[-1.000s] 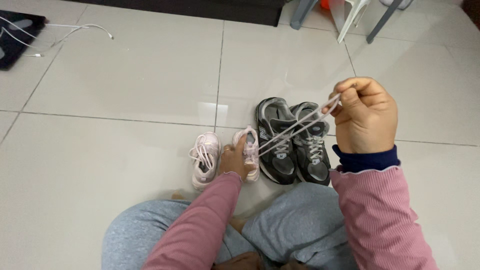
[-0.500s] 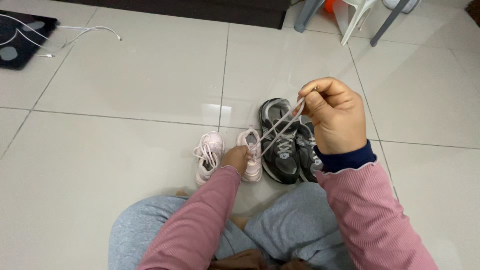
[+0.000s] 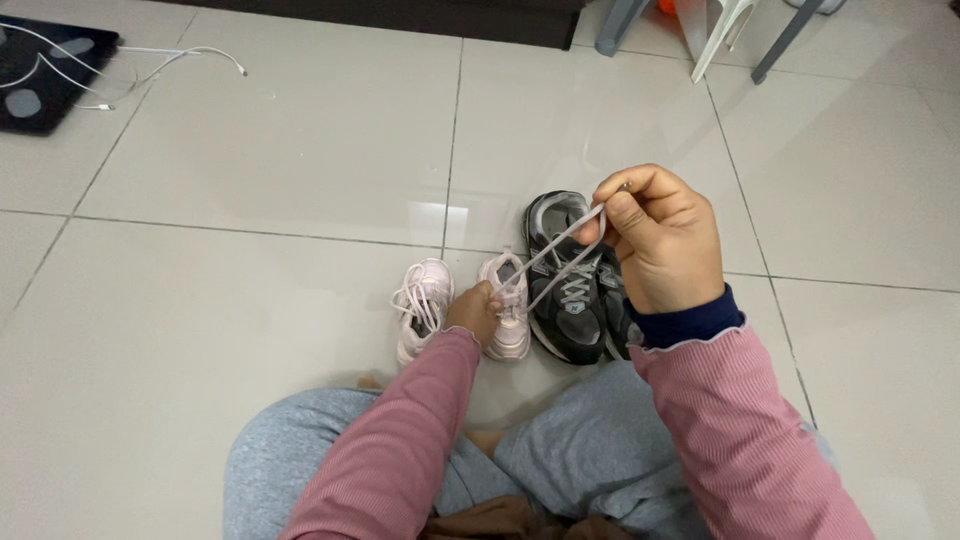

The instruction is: The person sits on the floor and unlaces a pair of gray sneakers, then moves to a pair of pink sneakers. They remove the laces from the pink shoes and begin re-lacing one pink sneaker by threading the laces through the eyelets.

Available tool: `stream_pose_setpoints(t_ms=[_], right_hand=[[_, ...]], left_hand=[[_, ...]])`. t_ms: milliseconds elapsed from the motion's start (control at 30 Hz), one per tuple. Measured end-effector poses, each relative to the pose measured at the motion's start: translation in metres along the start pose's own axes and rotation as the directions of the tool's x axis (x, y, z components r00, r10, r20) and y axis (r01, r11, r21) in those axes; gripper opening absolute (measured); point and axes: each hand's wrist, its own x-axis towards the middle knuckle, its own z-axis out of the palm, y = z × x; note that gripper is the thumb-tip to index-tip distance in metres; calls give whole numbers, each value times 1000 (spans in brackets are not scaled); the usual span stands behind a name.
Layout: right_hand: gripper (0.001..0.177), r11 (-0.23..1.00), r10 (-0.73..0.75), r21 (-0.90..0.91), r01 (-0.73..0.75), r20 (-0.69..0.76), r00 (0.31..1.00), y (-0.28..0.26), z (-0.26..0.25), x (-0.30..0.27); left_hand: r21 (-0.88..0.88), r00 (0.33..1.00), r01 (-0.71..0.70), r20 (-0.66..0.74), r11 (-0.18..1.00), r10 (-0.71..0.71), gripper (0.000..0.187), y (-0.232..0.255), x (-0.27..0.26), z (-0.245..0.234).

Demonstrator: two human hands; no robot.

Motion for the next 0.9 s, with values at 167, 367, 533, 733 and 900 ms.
stream_pose_setpoints(t_ms=[167, 367, 533, 733, 900], right_hand=[[9, 1000, -8, -20, 8, -36, 999, -7, 0, 5], [8, 994, -79, -81, 78, -13, 997, -19, 11, 16], [10, 957, -123, -255, 139, 81, 989, -24, 27, 26], [9, 954, -127, -258, 151, 108, 986, -25, 32, 30], [8, 974, -131, -181, 136, 39, 991, -18, 9, 30]], left_hand=[[-31, 984, -177, -9, 984, 176, 27, -3, -4, 8], [-59, 977, -197, 69, 979, 200, 40, -3, -8, 10], [-88, 971, -229, 50, 970, 234, 32, -4, -8, 14], [-42, 977, -214, -31, 976, 213, 21, -2, -7, 14], [22, 982, -178, -60, 984, 179, 24, 24, -12, 2]])
